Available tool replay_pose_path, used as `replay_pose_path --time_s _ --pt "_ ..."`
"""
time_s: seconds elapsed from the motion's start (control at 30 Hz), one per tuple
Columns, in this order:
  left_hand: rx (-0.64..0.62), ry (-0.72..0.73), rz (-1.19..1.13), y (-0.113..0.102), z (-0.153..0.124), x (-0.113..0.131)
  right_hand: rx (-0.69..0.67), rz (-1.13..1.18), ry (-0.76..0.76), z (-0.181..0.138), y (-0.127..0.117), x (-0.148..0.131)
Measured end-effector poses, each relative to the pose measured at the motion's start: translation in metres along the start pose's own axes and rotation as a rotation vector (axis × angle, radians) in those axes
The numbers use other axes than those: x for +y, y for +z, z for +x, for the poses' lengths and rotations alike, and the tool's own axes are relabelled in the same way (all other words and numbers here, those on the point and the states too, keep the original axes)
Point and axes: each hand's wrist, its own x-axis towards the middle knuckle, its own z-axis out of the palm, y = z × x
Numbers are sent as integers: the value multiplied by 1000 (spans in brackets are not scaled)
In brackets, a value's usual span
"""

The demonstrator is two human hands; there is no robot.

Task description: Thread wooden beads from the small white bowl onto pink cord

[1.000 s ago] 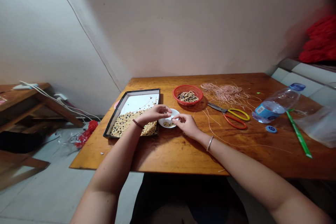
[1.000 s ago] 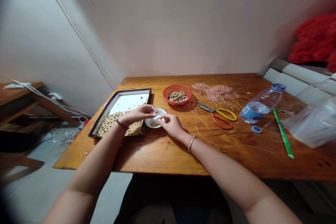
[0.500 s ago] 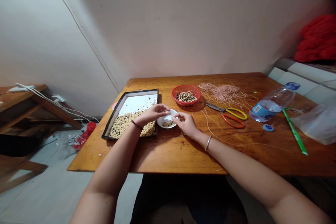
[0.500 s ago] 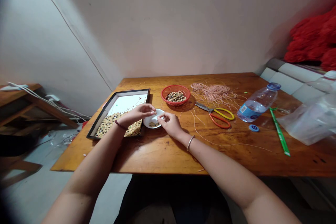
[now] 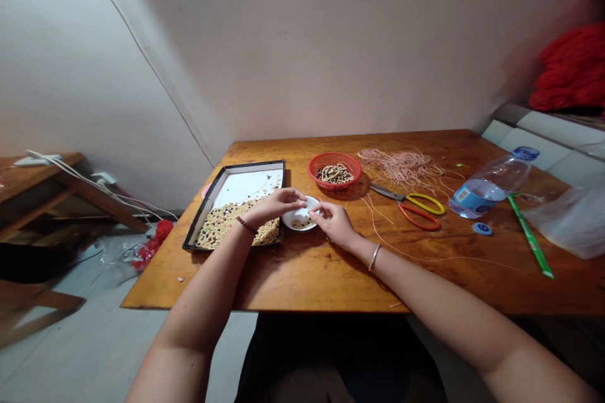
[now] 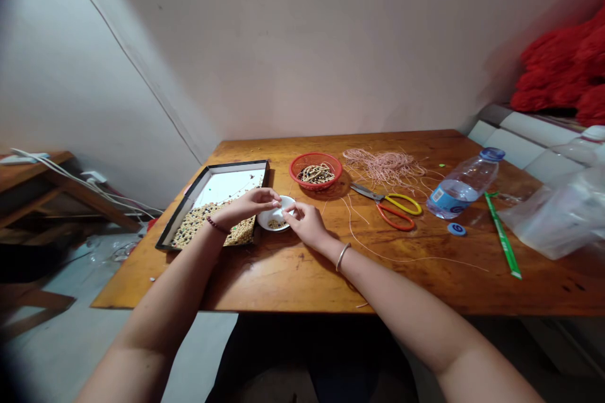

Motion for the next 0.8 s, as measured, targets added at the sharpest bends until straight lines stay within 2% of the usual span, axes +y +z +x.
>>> replay_pose_path --time_s 0.4,0.6,0.7,0.8 --pt "-19 4 72 -1 0 -2 -3 -48 7 0 1 -2" --pt "10 8 22 1 2 -1 17 -22 13 0 1 -3" --pt "43 84 249 7 0 3 95 -43 -26 0 -1 -5" --pt "128 114 703 17 -3 6 168 -65 -60 -1 -4 -8"
